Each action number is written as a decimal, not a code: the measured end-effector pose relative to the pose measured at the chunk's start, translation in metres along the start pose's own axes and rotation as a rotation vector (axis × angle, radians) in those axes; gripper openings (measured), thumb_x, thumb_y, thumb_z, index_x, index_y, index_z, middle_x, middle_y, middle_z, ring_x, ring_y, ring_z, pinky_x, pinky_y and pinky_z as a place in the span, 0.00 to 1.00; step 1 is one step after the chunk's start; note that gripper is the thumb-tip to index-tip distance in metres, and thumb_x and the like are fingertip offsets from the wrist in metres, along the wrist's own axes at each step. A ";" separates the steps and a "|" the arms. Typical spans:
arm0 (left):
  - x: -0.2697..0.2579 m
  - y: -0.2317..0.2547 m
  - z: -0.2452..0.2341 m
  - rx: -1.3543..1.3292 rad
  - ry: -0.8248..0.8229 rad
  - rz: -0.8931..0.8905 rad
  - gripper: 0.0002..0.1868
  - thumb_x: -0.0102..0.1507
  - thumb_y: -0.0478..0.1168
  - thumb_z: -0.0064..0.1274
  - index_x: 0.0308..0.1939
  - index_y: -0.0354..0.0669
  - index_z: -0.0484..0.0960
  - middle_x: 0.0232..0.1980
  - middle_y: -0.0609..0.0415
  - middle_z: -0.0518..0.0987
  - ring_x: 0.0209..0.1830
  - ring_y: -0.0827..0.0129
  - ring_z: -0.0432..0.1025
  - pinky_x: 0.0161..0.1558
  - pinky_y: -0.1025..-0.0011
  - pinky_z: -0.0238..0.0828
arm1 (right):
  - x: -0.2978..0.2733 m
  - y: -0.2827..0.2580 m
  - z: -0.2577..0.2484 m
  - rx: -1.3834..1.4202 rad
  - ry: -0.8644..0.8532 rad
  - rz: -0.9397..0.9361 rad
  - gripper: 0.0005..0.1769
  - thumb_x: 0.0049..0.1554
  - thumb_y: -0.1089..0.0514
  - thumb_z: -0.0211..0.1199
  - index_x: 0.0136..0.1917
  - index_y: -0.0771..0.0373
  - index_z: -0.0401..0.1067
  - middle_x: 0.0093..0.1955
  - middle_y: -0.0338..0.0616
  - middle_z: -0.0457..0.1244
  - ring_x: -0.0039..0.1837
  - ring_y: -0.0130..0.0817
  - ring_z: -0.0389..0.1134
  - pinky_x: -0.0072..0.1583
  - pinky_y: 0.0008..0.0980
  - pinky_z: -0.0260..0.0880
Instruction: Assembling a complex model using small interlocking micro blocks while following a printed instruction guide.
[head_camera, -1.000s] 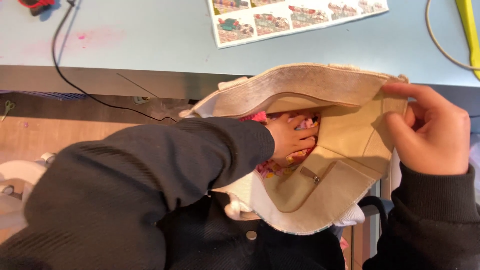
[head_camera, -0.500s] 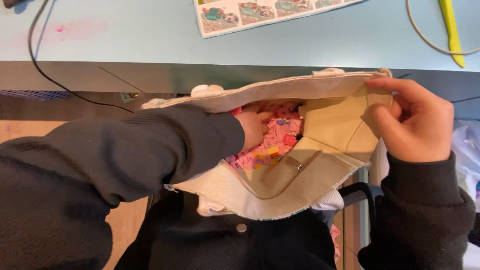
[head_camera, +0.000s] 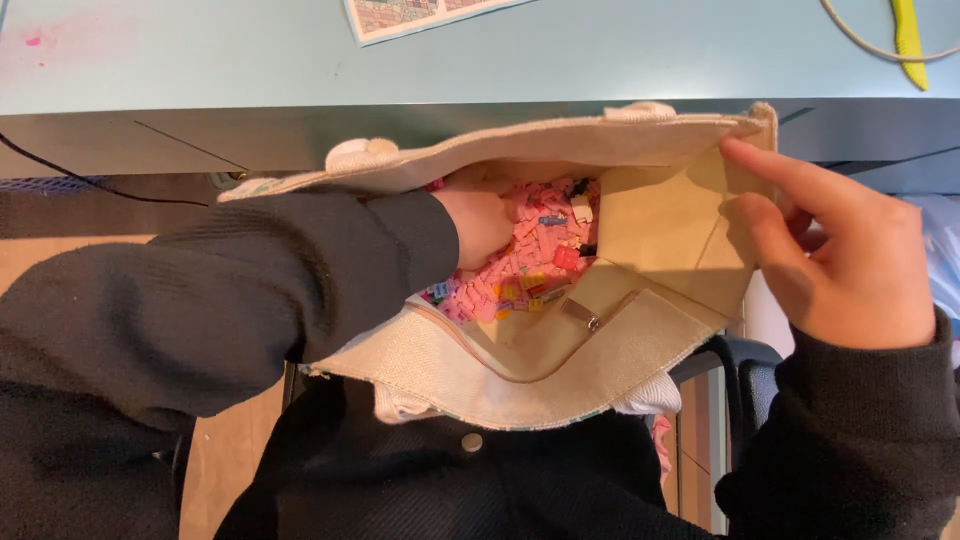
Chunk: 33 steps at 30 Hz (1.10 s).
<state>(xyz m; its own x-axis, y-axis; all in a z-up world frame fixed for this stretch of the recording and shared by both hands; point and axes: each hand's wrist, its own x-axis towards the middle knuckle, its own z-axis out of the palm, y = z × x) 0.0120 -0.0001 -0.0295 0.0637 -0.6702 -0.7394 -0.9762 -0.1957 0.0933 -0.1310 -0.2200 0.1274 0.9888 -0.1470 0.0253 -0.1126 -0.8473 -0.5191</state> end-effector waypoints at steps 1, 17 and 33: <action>0.004 -0.003 0.001 -0.053 0.013 -0.010 0.15 0.59 0.42 0.52 0.50 0.47 0.82 0.56 0.50 0.71 0.43 0.59 0.70 0.38 0.59 0.72 | -0.002 -0.002 0.000 -0.018 -0.053 -0.103 0.25 0.59 0.63 0.61 0.70 0.64 0.70 0.30 0.40 0.53 0.32 0.29 0.50 0.38 0.30 0.54; 0.001 -0.004 -0.002 -0.141 0.162 0.026 0.21 0.57 0.50 0.55 0.52 0.50 0.80 0.56 0.48 0.67 0.43 0.51 0.71 0.34 0.51 0.72 | -0.044 -0.004 -0.015 -0.237 -0.130 0.065 0.19 0.55 0.61 0.55 0.56 0.46 0.79 0.17 0.34 0.52 0.23 0.27 0.49 0.35 0.28 0.56; 0.028 0.025 -0.003 0.072 0.265 0.032 0.49 0.51 0.82 0.33 0.73 0.74 0.53 0.80 0.55 0.35 0.78 0.56 0.34 0.65 0.50 0.39 | -0.046 -0.004 -0.015 -0.162 -0.129 0.033 0.19 0.55 0.65 0.55 0.55 0.52 0.79 0.18 0.35 0.47 0.26 0.25 0.44 0.34 0.25 0.52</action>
<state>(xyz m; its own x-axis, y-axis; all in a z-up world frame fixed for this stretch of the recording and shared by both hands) -0.0097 -0.0257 -0.0453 0.0755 -0.8411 -0.5356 -0.9902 -0.1264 0.0588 -0.1772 -0.2177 0.1415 0.9876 -0.1180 -0.1039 -0.1487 -0.9158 -0.3731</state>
